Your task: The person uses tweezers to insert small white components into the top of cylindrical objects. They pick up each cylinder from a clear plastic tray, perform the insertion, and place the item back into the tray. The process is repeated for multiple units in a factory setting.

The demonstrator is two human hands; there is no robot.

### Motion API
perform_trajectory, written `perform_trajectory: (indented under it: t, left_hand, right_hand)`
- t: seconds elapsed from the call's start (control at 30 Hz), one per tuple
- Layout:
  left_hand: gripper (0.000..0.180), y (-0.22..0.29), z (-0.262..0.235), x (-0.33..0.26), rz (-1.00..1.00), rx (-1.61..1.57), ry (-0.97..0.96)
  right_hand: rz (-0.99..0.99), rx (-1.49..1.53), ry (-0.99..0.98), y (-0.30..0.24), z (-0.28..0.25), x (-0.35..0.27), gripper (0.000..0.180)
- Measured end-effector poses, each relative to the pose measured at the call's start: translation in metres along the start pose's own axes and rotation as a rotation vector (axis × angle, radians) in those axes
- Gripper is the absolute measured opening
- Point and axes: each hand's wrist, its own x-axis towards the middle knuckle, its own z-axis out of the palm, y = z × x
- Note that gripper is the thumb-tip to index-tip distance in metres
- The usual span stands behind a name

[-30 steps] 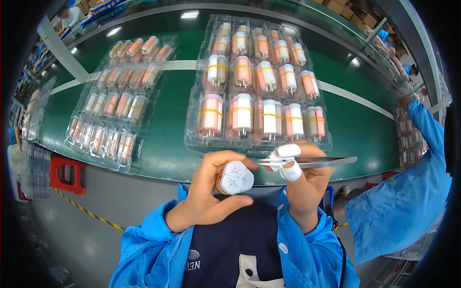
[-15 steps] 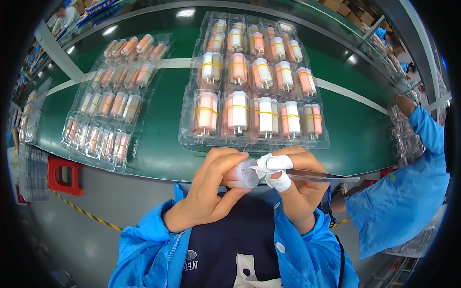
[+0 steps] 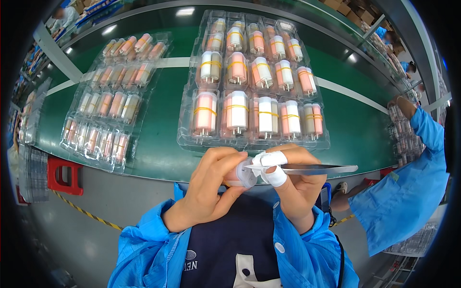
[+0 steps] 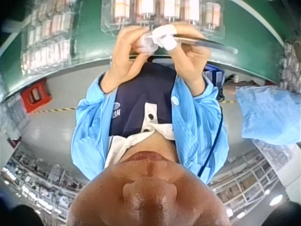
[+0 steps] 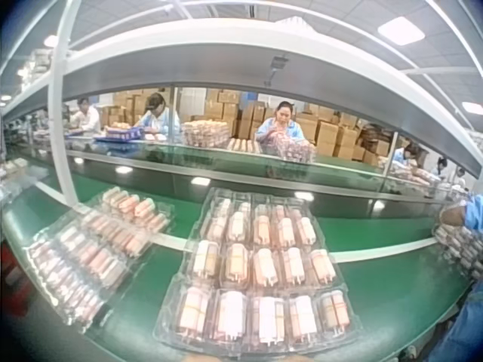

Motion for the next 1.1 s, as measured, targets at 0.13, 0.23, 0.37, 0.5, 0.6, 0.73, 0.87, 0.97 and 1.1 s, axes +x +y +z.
perform_trajectory:
  t: [0.13, 0.23, 0.37, 0.5, 0.6, 0.73, 0.87, 0.97, 1.1]
  left_hand:
    - [0.056, -0.001, -0.001, 0.001, 0.02, 0.018, -0.004]
    - [0.055, -0.001, -0.002, 0.001, 0.03, 0.035, -0.004]
    - [0.055, -0.001, -0.002, 0.002, 0.031, 0.056, 0.003]
    - [0.054, -0.001, -0.001, 0.003, 0.022, 0.056, -0.001]
    - [0.054, -0.002, -0.003, 0.003, 0.031, 0.062, -0.008]
    - [0.053, -0.002, -0.004, 0.003, 0.033, 0.065, -0.009]
    - [0.055, -0.002, -0.003, 0.005, 0.033, 0.079, -0.003]
    - [0.054, -0.004, -0.002, 0.004, 0.034, 0.138, 0.011]
    - [0.053, -0.007, -0.001, 0.005, 0.133, 0.184, 0.01]
  right_hand:
    - [0.033, 0.042, 0.012, 0.0, 0.0, -0.001, 0.015]
    - [0.029, 0.117, 0.029, 0.003, 0.0, -0.002, 0.014]
    - [-0.026, 0.041, 0.02, 0.004, 0.0, 0.0, 0.014]
    - [-0.037, 0.023, 0.001, 0.006, -0.002, 0.001, 0.015]
    - [-0.037, 0.055, 0.008, 0.007, -0.001, 0.0, 0.014]
    - [-0.029, 0.058, 0.001, 0.007, -0.001, 0.0, 0.014]
    - [-0.045, -0.003, -0.025, 0.006, -0.001, 0.004, 0.014]
    - [-0.02, -0.05, -0.089, 0.003, -0.003, 0.01, 0.011]
    - [0.082, -0.055, -0.185, -0.007, -0.009, 0.019, 0.006]
